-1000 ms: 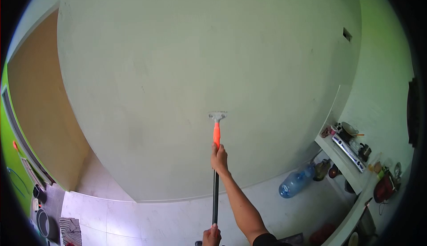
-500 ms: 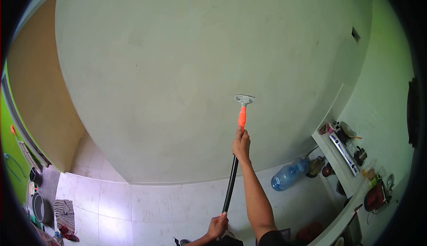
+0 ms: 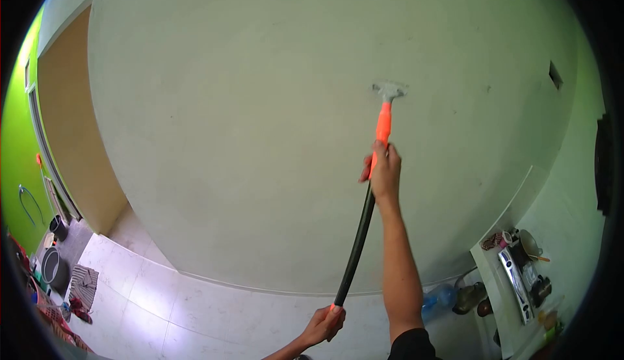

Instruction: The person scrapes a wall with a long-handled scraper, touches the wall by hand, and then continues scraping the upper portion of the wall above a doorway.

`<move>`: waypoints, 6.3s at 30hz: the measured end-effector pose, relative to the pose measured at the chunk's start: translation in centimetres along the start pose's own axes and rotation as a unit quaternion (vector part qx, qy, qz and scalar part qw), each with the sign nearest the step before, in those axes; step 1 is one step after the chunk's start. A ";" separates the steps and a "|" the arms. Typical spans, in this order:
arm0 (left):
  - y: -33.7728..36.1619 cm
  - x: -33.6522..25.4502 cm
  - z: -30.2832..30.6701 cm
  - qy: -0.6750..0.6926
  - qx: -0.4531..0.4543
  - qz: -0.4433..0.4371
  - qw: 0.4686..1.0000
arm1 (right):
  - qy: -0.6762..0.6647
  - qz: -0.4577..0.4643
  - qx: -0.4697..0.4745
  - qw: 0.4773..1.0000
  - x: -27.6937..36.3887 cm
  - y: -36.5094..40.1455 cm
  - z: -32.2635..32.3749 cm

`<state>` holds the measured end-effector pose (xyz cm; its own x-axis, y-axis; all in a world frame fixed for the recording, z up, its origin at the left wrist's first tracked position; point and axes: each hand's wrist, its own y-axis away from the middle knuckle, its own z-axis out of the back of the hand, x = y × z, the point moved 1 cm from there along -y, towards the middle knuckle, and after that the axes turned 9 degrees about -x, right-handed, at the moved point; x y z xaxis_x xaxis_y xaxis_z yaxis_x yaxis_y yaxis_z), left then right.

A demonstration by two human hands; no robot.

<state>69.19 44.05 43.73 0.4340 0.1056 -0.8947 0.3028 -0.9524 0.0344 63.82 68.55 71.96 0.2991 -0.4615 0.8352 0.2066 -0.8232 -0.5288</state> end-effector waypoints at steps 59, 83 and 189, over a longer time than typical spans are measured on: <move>-4.3 -15.6 -14.0 0.043 -0.034 -0.133 0.990 | 0.273 0.114 0.026 0.955 11.2 -17.2 -4.3; -3.0 -20.2 -12.8 0.052 -0.046 -0.175 0.982 | 0.257 0.109 0.038 0.959 15.4 -18.1 -8.9; -0.7 -22.5 -5.0 -0.029 -0.133 -0.251 0.958 | 0.210 0.153 0.055 0.964 17.8 -15.4 -20.7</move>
<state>63.42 43.73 66.06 0.1313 0.5081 -0.8512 0.6707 -0.6778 -0.3012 46.67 66.15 98.02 -0.0372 -0.7891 0.6132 0.2731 -0.5983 -0.7533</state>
